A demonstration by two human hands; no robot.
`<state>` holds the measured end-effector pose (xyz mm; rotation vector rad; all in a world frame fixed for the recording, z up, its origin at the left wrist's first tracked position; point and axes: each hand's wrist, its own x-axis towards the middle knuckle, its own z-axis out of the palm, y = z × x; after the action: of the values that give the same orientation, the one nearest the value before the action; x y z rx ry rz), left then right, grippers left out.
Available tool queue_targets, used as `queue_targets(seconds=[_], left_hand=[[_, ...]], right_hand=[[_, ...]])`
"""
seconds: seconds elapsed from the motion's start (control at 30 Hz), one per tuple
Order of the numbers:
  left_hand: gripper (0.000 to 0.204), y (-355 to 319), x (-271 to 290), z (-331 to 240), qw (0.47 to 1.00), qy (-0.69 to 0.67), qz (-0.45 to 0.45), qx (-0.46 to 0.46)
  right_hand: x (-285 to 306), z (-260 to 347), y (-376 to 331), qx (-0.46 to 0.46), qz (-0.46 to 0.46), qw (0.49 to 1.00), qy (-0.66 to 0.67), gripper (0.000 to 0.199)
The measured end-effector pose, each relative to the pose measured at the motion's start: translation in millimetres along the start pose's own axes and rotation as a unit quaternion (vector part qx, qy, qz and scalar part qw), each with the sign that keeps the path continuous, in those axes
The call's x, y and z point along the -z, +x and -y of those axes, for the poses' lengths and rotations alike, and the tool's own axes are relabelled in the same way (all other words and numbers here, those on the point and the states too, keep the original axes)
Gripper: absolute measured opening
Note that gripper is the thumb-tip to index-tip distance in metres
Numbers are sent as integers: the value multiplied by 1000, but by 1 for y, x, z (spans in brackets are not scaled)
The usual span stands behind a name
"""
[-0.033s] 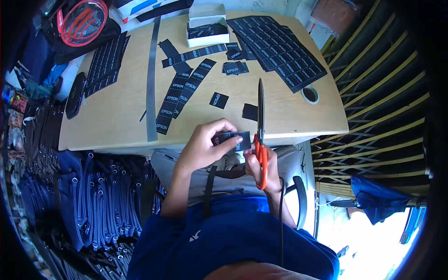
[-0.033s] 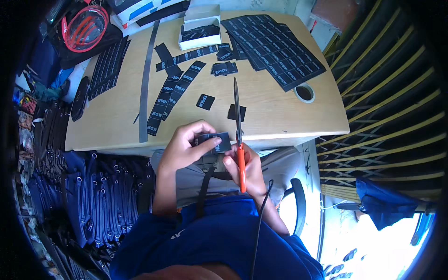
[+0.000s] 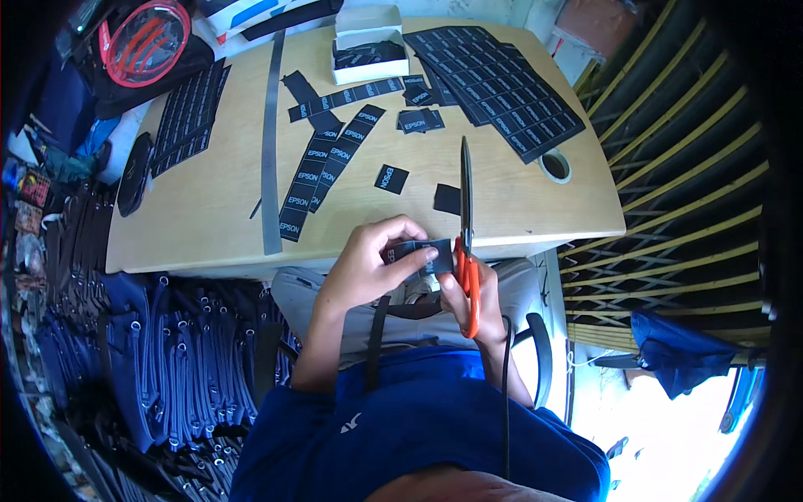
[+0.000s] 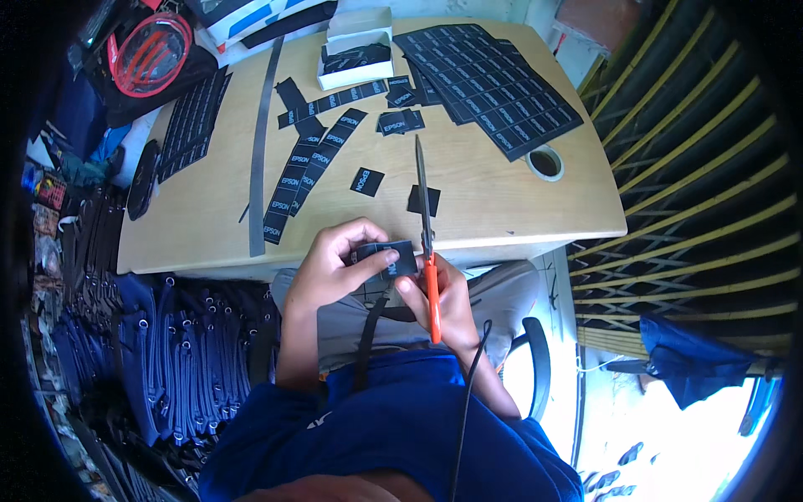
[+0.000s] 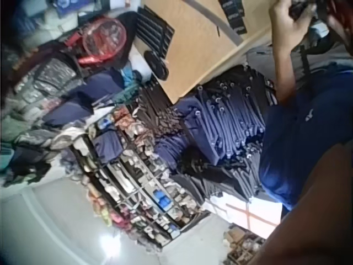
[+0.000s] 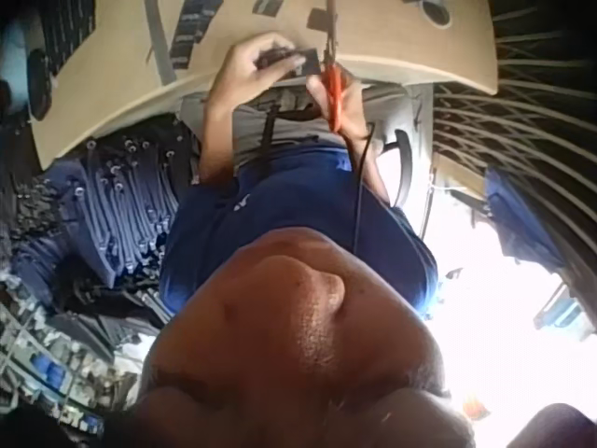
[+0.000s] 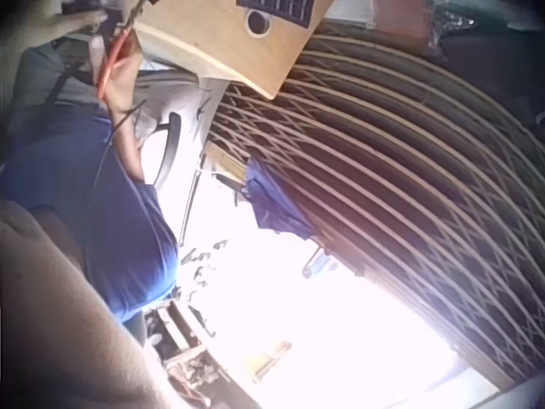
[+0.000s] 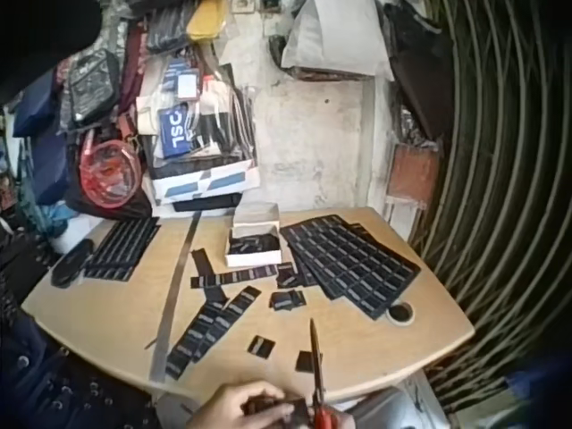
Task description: The person cuts printed label strips into individual labels using scissors and places the cut labels on the desk.
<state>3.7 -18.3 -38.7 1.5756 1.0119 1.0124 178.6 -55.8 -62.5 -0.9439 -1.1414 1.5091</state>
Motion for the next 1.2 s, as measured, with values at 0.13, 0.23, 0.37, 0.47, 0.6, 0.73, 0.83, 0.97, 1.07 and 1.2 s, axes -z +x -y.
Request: queue_targets(seconds=[0.13, 0.23, 0.37, 0.47, 0.6, 0.73, 0.83, 0.97, 1.07, 1.2], left_hand=[[14, -4, -6, 0, 1000, 5, 10, 11], [14, -8, -4, -2, 1000, 2, -2, 25], [14, -14, 1, 3, 999, 19, -27, 16], [15, -11, 4, 3, 997, 26, -69, -12], [16, -2, 9, -4, 993, 30, -112, -15], [16, 3, 12, 2, 988, 61, -138, -10], [16, 7, 11, 0, 989, 55, -140, -1], [15, 10, 5, 1, 989, 50, -139, -18], [15, 9, 2, 1, 992, 54, -112, -13], [16, 6, -5, -1, 994, 54, -91, -1]], right_hand=[[-5, 4, 2, -18, -39, 999, -9, 13], [-2, 5, -1, 2, -72, 997, -15, 13], [4, 3, 0, -5, -68, 997, 30, 21], [11, -12, -6, 15, -9, 996, 92, 41], [17, -23, -20, -16, 39, 992, 119, 61], [32, -36, -38, -94, 123, 986, 60, 62], [37, -40, -50, -43, 138, 983, -111, 60], [35, -43, -58, -45, 166, 974, -145, 55], [31, -39, -54, -38, 172, 975, -137, 54], [30, -38, -47, -31, 175, 977, -122, 54]])
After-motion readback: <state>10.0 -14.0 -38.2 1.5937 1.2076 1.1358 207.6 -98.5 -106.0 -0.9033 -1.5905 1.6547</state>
